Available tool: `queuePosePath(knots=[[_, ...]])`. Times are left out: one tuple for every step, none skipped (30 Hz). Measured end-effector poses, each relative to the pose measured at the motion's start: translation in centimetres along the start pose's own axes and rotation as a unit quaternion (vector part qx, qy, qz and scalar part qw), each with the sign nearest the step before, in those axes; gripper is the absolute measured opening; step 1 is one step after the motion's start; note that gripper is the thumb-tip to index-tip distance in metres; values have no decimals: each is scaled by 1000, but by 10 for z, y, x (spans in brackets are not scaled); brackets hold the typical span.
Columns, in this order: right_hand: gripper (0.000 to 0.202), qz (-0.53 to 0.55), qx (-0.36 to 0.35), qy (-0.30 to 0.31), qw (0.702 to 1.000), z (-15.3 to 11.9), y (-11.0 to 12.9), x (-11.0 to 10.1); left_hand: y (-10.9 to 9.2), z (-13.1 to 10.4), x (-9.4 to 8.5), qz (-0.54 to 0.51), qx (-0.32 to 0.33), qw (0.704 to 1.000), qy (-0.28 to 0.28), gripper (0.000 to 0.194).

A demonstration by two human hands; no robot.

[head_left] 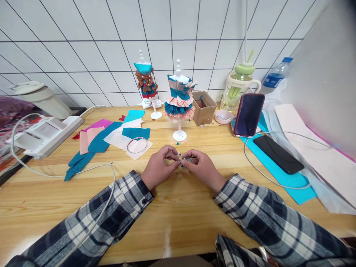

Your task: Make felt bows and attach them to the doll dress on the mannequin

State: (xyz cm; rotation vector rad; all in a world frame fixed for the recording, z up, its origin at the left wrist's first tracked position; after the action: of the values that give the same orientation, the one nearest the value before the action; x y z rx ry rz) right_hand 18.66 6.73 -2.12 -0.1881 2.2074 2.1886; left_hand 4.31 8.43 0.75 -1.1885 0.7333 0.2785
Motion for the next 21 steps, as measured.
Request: queuePosePath(knots=[[20,0,2,1,1000,0,-1,0,-1,0,0,0,4,1000,2,22],[18,5,4,0,1000,1,-2,-1,-1,-1,1,-1,6,1000,5,21],[18,14,7,-4,1000,1,-3,-1,-1,-1,2,-4,8,1000,10,21],[17,24,11,-7,1000,2,-5,-2,0,-1,2,-10,10,1000,12,20],[18,33,15,-11,999,3,-6,-3,0,-1,3,-19,11,1000,14,20],[18,42,20,-12,999,3,-7,-4,1,0,3,-29,12,999,15,21],[18,50,24,-8,998,4,-8,-4,2,0,4,-39,13,999,15,21],[18,59,27,-2,998,3,-7,-3,3,0,5,-49,14,999,17,21],[19,71,31,5,997,3,-7,-2,5,1,5,-59,14,998,18,21],[19,85,38,15,996,2,-6,-1,6,1,6,-68,13,997,19,22],[21,97,45,24,994,2,-5,0,7,2,6,-77,12,997,20,22],[23,104,50,32,993,1,-4,2,8,2,6,-84,11,996,20,23],[25,106,52,37,992,1,-3,3,8,2,6,-89,10,996,20,23],[26,104,51,39,993,1,-2,3,8,3,6,-92,9,996,20,24],[26,98,45,38,993,1,-1,3,8,3,6,-92,8,995,21,24],[26,91,38,34,995,2,-1,2,8,3,5,-93,7,995,23,25],[26,86,32,27,995,2,0,1,8,3,5,-95,5,995,25,26],[27,86,28,20,996,3,-1,0,8,3,5,-101,4,994,27,27],[27,87,25,15,996,3,-1,0,8,3,4,-108,3,994,28,29],[27,89,23,12,996,3,-2,-1,7,3,4,-112,3,993,29,31],[27,91,21,12,996,3,-2,-1,7,3,4,-108,2,994,33,32]])
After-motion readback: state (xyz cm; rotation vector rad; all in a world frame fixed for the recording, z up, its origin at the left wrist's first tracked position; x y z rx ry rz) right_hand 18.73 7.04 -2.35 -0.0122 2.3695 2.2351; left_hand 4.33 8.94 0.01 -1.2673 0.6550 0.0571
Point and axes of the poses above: each hand's wrist, its own z-axis towards the middle knuckle, its own x-axis out of the palm, y = z × x, the point moved 6 cm from there along z, towards the middle knuckle, and after that the axes turned 8 degrees about z, right-handed, at the moved point
